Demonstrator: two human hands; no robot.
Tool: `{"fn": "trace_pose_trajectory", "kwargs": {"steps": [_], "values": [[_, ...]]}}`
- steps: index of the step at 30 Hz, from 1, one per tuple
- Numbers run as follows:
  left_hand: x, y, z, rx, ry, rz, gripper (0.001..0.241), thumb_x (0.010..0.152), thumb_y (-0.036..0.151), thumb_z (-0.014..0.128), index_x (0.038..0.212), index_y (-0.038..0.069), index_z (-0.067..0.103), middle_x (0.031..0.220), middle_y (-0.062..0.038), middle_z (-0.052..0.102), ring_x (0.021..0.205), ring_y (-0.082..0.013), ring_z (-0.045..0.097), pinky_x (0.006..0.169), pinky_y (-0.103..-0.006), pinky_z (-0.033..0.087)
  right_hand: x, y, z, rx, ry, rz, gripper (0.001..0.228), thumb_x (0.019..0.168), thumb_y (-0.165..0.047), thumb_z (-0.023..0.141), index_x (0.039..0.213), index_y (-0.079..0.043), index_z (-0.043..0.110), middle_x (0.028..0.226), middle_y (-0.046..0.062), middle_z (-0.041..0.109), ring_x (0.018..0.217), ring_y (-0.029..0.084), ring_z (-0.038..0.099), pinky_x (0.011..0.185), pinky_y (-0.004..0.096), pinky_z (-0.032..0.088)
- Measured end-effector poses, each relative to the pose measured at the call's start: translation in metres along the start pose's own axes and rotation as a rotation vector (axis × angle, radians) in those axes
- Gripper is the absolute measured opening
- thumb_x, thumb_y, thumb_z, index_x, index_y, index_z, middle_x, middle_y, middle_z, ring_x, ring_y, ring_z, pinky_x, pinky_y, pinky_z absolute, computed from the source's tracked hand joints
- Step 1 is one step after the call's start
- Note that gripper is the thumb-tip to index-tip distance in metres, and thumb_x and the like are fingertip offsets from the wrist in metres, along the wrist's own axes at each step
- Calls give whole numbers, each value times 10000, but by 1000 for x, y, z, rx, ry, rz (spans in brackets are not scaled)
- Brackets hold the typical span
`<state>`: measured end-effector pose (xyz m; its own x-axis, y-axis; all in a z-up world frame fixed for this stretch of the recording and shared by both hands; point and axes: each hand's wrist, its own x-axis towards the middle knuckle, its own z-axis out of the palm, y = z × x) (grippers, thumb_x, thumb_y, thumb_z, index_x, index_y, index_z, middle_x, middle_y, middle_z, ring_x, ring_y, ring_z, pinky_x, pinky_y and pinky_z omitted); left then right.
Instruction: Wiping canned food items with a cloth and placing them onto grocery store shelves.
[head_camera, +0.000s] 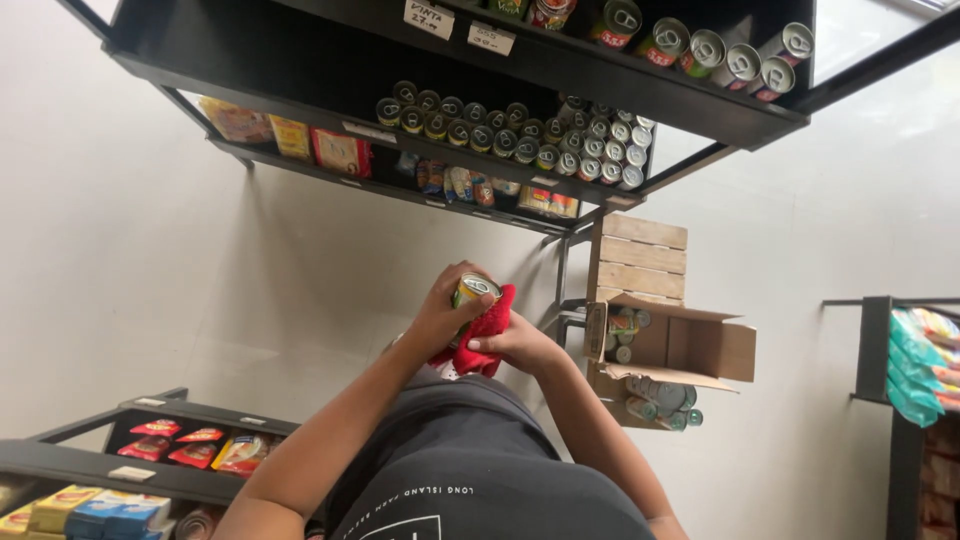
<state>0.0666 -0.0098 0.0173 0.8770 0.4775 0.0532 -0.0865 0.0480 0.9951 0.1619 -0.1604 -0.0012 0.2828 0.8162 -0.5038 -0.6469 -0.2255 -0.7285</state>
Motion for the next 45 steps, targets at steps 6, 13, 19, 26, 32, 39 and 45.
{"fn": "trace_pose_trajectory", "kwargs": {"steps": [6,13,19,26,32,39,45], "values": [[11,23,18,18,122,-327,347,870,525,790,981,200,742,820,-52,663,821,-168,612,821,-331,494,28,55,-46,261,36,-144,431,759,69,830,1132,28,619,973,207,707,905,331,731,805,497,590],[23,45,12,87,246,-221,459,893,519,752,1080,111,659,926,-150,649,930,-276,634,868,-418,488,23,19,-10,239,154,-243,456,749,65,839,1143,7,615,903,193,710,713,297,733,640,431,626],[54,20,-15,491,-111,103,659,756,511,824,1171,110,505,1017,-200,600,1041,-440,606,937,-519,473,44,-1,14,-96,292,-325,429,742,-38,847,1111,33,638,728,266,706,519,371,704,458,469,607],[120,55,-114,455,-701,-292,853,838,670,692,1301,27,378,1283,-362,513,1276,-549,493,1083,-594,404,132,64,57,-24,653,-400,499,734,-131,857,1148,78,673,925,294,717,879,392,703,836,566,573],[148,-9,-191,172,-694,-499,692,894,542,702,1377,109,461,1226,-216,594,1201,-398,589,1006,-492,486,168,39,122,31,839,-380,284,808,-186,884,936,-45,673,638,150,660,528,273,660,567,377,565],[128,-52,-212,-165,-529,-839,702,995,634,576,1385,51,558,1193,-173,671,1088,-276,682,948,-418,548,115,-54,186,161,1086,-849,308,1015,-94,635,1296,-145,519,1093,29,605,975,108,539,984,299,430],[77,36,-204,-265,-571,-839,786,986,692,434,1401,49,612,1375,-198,634,1294,-323,583,1148,-492,396,111,-8,172,-404,640,-456,513,759,-229,917,1208,-134,686,927,81,687,842,181,633,800,331,509]]}}
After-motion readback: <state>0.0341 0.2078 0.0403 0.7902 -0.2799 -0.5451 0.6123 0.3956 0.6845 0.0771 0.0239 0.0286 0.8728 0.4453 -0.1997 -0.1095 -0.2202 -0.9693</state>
